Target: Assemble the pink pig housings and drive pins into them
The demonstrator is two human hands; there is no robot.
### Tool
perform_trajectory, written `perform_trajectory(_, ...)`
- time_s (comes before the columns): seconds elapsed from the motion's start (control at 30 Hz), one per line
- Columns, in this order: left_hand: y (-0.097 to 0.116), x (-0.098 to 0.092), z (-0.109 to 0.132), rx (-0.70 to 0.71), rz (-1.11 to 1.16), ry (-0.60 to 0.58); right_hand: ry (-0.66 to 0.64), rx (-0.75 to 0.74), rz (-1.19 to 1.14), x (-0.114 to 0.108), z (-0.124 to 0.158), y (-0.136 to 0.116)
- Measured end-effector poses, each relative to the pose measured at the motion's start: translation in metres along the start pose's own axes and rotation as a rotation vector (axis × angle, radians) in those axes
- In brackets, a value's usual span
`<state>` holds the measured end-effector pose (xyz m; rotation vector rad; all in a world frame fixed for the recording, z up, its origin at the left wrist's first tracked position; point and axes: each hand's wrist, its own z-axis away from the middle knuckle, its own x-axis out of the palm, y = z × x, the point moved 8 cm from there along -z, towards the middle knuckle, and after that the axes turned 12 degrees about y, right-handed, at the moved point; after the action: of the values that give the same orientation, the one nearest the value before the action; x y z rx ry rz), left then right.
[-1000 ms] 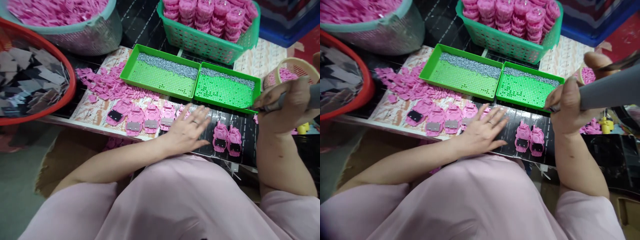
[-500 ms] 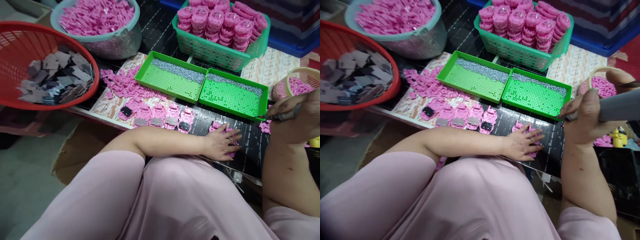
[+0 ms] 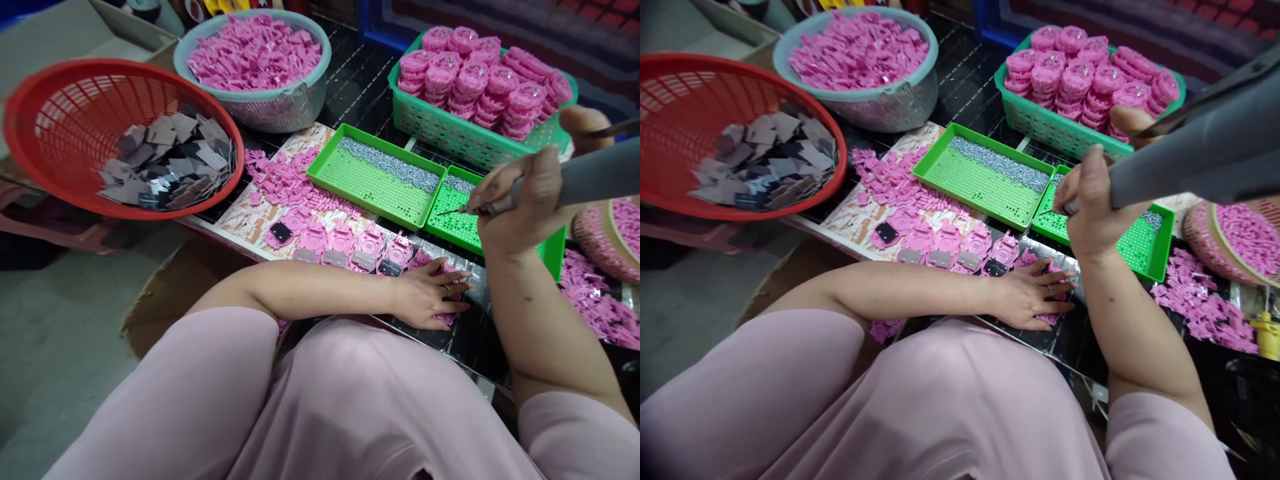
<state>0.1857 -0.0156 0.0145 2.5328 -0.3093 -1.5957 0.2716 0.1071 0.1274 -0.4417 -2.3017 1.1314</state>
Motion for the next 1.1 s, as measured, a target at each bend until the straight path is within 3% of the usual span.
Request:
perform_trajectory(0.1,0.0,0.001,-0.002,0.002,0.011,0.015,0.042,-0.167,-0.014,0.018,0.008,0.001)
perform_trajectory(0.3,0.001,-0.005,-0.005,0.013,0.035,0.053,-0.029,-0.112,0.025,0.026,0.017,0.023)
perform_trajectory(0.47,0.003,-0.033,0.002,-0.002,-0.023,0.125,-0.037,-0.083,0.003,0.024,0.018,0.028)
perform_trajectory(0.67,-0.029,-0.075,0.034,-0.227,-0.215,0.223,-0.057,-0.056,0.04,0.025,0.023,0.027)
perform_trajectory(0.83,-0.047,-0.075,0.055,-0.355,-0.314,0.21,-0.053,-0.098,0.055,0.03,0.028,0.025)
perform_trajectory(1.0,-0.039,-0.065,0.053,-0.34,-0.255,0.175,0.024,-0.148,0.002,0.029,0.016,-0.007)
perform_trajectory(1.1,-0.037,-0.061,0.051,-0.329,-0.225,0.155,-0.127,-0.133,0.006,0.034,0.018,-0.037)
